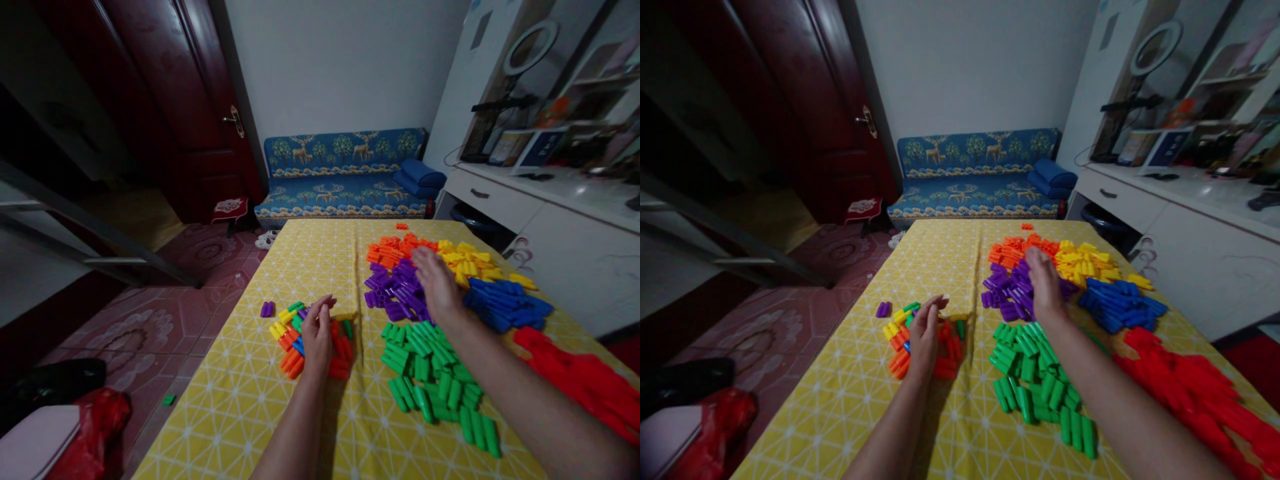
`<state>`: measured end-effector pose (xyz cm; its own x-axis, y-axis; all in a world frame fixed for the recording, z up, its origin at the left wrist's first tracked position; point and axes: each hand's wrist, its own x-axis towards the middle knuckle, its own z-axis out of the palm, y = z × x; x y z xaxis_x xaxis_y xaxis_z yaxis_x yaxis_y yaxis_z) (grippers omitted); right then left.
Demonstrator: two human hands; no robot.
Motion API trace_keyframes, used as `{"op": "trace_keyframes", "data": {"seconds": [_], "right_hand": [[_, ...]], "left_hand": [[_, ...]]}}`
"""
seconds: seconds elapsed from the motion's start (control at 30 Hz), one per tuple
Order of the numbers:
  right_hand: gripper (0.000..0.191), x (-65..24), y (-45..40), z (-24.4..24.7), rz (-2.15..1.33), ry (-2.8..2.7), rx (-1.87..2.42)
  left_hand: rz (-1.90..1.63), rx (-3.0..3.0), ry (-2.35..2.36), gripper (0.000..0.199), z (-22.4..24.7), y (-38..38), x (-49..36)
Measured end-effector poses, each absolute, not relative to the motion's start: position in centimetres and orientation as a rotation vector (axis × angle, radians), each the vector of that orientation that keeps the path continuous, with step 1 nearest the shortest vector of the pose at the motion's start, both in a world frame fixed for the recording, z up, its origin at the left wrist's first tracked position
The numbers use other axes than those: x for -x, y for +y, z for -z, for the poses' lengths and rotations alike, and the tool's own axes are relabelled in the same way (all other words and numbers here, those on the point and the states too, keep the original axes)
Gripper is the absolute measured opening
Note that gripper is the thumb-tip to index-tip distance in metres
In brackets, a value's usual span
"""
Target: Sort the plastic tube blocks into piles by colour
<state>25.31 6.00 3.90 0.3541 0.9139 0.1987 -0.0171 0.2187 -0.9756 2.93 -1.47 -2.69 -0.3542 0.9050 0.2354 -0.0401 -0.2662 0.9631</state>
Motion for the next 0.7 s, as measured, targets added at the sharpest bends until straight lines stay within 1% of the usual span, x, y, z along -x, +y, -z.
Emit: {"op": "trace_keyframes", "data": {"seconds": [0.07, 0.1, 0.13, 0.2, 0.27, 0.3, 0.37, 0.43, 0.5, 0.57, 0.63, 0.7], "right_hand": [[0.045, -20.2, 1.3, -1.7, -0.962, -1.143, 1.144], [0.048, -17.9, -1.0, -0.6, -0.976, -1.263, 1.171], [0.053, -16.0, -3.2, 0.6, -0.923, -1.402, 1.211], [0.064, -13.2, -6.7, 2.7, -0.694, -1.659, 1.280], [0.078, -11.9, -8.5, 4.4, -0.456, -1.842, 1.365], [0.085, -11.7, -8.9, 5.0, -0.366, -1.899, 1.415], [0.094, -11.9, -8.9, 5.8, -0.255, -1.950, 1.522], [0.095, -12.2, -8.3, 6.2, -0.214, -1.966, 1.598], [0.093, -12.4, -7.5, 6.2, -0.203, -1.977, 1.632], [0.091, -12.4, -6.4, 6.1, -0.212, -1.998, 1.629], [0.088, -12.3, -5.3, 5.9, -0.230, -2.023, 1.595], [0.080, -12.3, -4.2, 5.7, -0.229, -2.027, 1.539]], "left_hand": [[-1.735, -1.116, 1.291, 0.036, 2.1, -1.8, -2.6], [-1.756, -1.109, 1.308, 0.036, 1.8, -1.9, -2.2], [-1.790, -1.114, 1.337, 0.036, 1.4, -2.1, -1.5], [-1.894, -1.149, 1.458, 0.033, 0.8, -2.3, 0.3], [-1.977, -1.198, 1.678, 0.031, 0.7, -2.4, 2.9], [-1.957, -1.219, 1.815, 0.031, 0.8, -2.4, 4.4], [-1.741, -1.308, 2.092, 0.034, 1.7, -2.3, 7.1], [-1.408, -1.428, 2.211, 0.042, 2.9, -2.2, 9.2], [-1.211, -1.527, 2.183, 0.053, 4.1, -2.1, 10.1], [-1.134, -1.646, 2.052, 0.059, 4.9, -1.9, 9.7], [-1.114, -1.778, 1.858, 0.061, 5.3, -1.4, 8.6], [-1.103, -1.870, 1.682, 0.060, 5.2, -0.6, 7.1]]}}
